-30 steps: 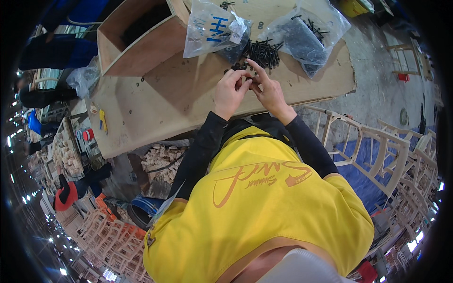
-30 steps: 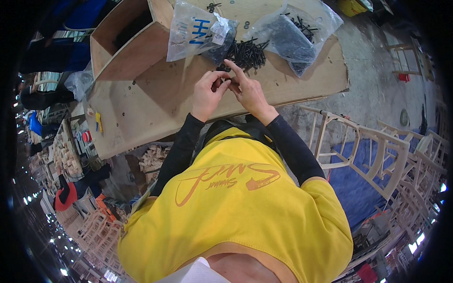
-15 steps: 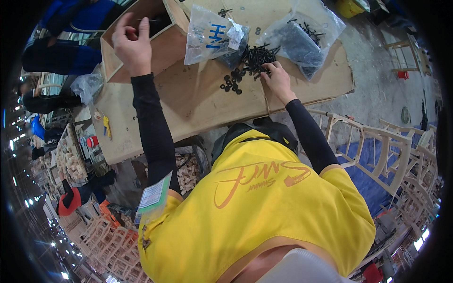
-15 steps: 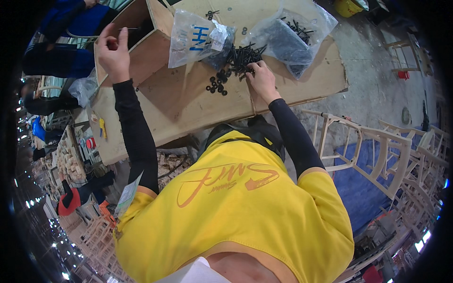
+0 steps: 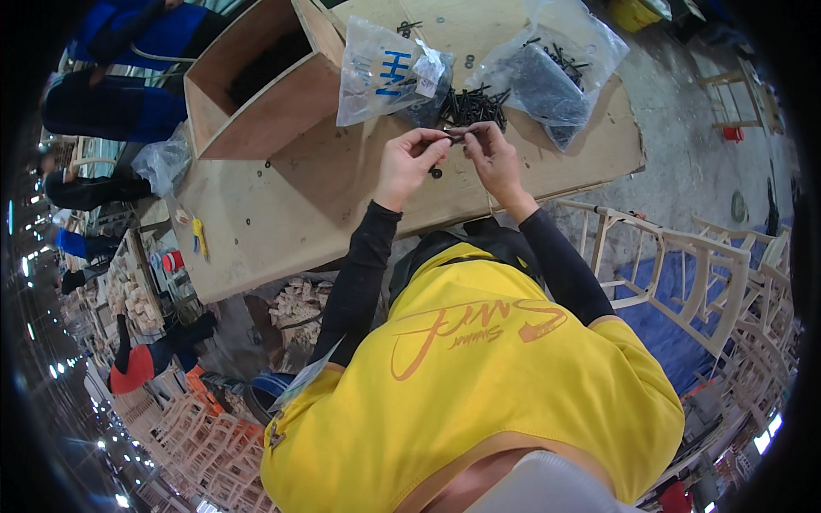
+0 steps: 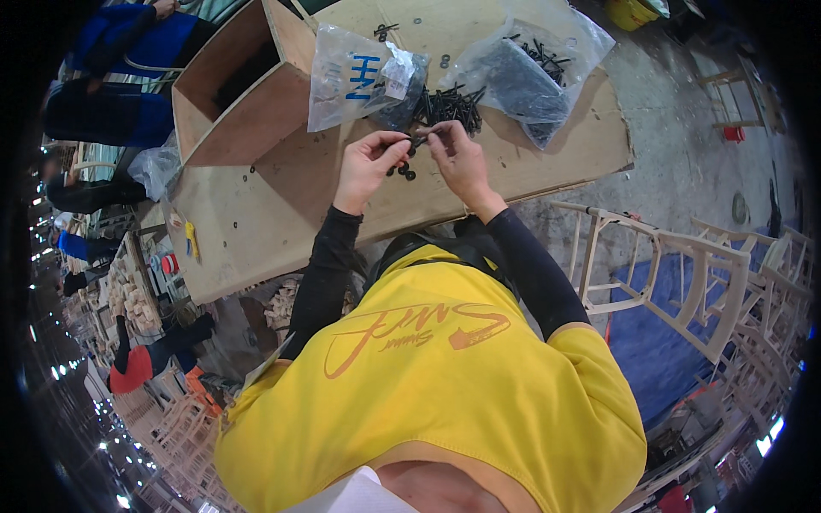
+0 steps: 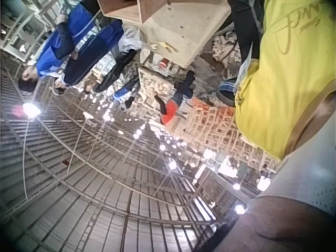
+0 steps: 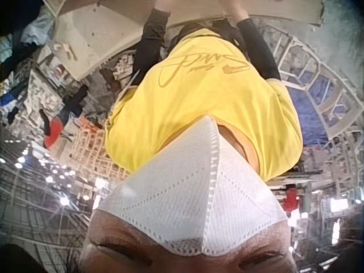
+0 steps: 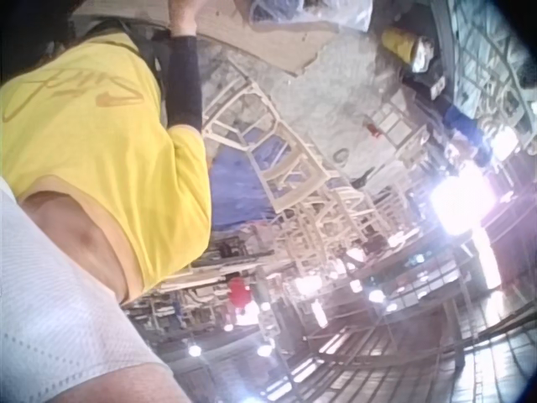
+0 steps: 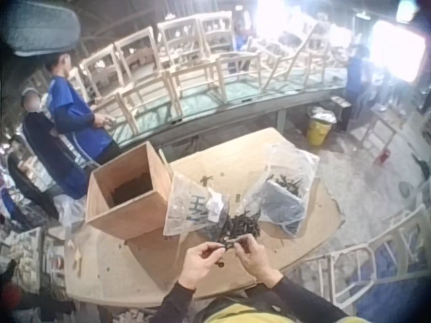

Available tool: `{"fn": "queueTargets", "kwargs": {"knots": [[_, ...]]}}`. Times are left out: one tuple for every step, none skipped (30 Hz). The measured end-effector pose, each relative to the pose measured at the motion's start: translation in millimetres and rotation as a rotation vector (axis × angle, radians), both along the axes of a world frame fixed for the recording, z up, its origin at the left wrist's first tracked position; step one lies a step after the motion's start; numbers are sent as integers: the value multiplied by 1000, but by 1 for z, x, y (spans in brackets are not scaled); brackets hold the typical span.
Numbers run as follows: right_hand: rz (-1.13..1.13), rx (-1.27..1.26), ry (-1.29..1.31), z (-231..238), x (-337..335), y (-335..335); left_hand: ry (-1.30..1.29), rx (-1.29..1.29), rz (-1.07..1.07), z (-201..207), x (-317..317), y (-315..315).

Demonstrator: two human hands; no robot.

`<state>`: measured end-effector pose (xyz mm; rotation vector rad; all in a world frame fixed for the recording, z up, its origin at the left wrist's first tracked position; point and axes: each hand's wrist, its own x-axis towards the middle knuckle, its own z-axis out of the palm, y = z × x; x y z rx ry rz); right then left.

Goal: The person repeatedly picks up small black plastic caps and screws from a table, inserts the caps onto the screws, and places the assembled units into a wooden box. The person handles the items one at a time in a repetitive sequence.

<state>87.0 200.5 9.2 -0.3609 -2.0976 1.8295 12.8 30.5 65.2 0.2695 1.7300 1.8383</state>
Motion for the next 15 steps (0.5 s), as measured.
{"fn": "queueTargets", "kwargs": {"knots": [[28,18,-32,6,3,-6,-19,-2,-4,-3,3,3],[34,70,-11,12,5,-12,-38,-4,-9,-5,6,4],[56,87,-29,14,8,-14,-21,9,3,-5,7,5],[77,104,-46,15,9,-15,-4,22,15,-5,9,6],[98,121,-64,16,11,-16,13,35,27,-4,10,6],[126,103,-53,19,13,-17,17,44,28,-3,11,5],[153,84,-42,23,14,-17,21,54,30,-2,11,3],[181,65,-31,25,14,-17,25,64,31,-1,11,2],[199,138,5,23,15,-16,29,49,23,0,11,1],[217,211,40,20,16,-14,33,33,14,1,10,1],[235,284,75,18,17,-13,36,17,5,2,10,1],[219,282,81,19,18,-14,48,21,12,1,10,1],[203,279,87,21,19,-15,59,25,19,-1,10,2],[187,276,93,23,19,-16,71,28,27,-2,10,2],[164,290,115,22,19,-17,86,19,26,-3,11,3]]}}
